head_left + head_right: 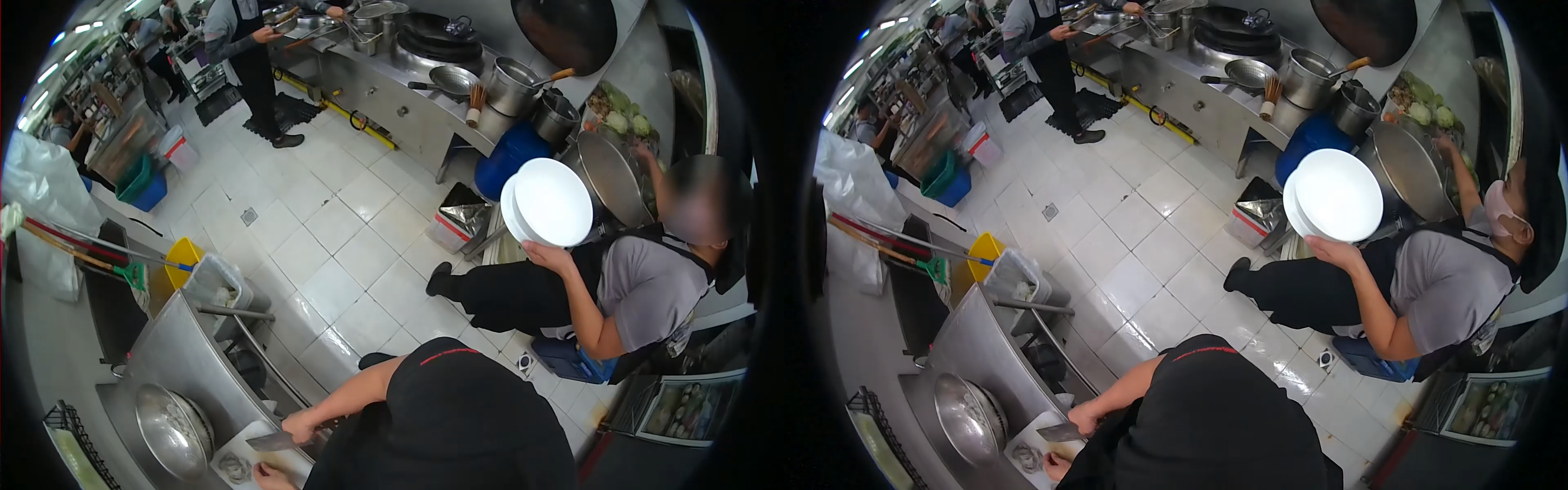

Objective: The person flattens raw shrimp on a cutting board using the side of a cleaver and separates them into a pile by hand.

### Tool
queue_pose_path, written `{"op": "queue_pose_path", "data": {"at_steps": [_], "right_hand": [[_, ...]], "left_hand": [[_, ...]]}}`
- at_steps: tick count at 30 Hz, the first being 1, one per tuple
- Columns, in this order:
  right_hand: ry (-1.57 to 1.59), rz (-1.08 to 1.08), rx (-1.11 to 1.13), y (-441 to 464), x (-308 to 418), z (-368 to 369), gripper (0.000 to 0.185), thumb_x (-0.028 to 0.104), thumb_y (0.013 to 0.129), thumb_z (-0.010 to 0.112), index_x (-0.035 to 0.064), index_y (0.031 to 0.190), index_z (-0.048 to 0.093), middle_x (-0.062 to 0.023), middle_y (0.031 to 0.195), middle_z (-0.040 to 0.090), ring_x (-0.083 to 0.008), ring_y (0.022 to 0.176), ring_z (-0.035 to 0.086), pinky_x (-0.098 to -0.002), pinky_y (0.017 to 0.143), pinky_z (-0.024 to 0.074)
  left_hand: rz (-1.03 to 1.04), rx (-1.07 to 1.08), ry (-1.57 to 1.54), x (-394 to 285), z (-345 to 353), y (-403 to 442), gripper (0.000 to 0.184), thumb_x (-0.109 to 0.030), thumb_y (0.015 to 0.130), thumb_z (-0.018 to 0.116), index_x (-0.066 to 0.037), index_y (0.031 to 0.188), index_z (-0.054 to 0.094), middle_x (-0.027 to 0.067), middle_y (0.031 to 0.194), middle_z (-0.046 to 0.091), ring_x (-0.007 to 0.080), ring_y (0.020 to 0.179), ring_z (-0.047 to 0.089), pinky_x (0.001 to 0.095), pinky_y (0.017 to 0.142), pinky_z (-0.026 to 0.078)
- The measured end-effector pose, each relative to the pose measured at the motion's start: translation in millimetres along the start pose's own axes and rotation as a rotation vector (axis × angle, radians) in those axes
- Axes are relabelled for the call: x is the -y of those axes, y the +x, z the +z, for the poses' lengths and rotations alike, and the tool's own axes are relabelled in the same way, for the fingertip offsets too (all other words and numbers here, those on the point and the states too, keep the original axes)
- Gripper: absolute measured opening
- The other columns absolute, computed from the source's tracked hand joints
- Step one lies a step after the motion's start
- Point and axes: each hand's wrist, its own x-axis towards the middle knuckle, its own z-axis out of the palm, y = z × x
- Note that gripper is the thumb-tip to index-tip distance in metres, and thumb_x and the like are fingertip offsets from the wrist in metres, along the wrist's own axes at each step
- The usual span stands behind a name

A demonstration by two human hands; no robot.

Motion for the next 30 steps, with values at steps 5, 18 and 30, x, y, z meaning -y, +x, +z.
{"op": "queue_pose_path", "data": {"at_steps": [5,18,30], "right_hand": [[0.007,-0.002,-0.019,-8.6,11.5,-9.5,0.024,0.007,0.076,0.054,-0.0112,0.085,0.066,-0.0228,0.069,0.067,-0.0339,0.056,0.069,-0.0455,0.045,0.0531],[0.258,0.135,0.209,46.3,5.9,16.8,0.031,0.028,0.095,0.057,-0.0013,0.102,0.06,-0.0065,0.058,0.056,-0.0168,0.04,0.054,-0.0339,0.035,0.047],[0.212,0.153,0.221,41.8,29.9,10.5,0.044,0.024,0.098,0.057,-0.0128,0.121,0.048,-0.0106,0.061,0.056,-0.0172,0.039,0.051,-0.0357,0.034,0.0424]], "left_hand": [[0.129,-0.216,0.081,12.8,-12.5,-15.9,0.027,-0.037,0.082,0.081,-0.011,0.087,0.075,0.008,0.08,0.072,0.0266,0.07,0.069,0.0397,0.063,0.055],[-0.409,-0.095,-0.169,-88.5,-36.3,-23.6,0.022,-0.016,0.086,0.07,0.0,0.1,0.075,0.0175,0.093,0.075,0.029,0.083,0.071,0.0372,0.081,0.055],[-0.658,-0.219,-0.315,-104.9,-30.0,-32.5,0.018,-0.013,0.086,0.076,0.0,0.098,0.077,0.0103,0.087,0.076,0.0151,0.075,0.068,0.0292,0.074,0.053]]}}
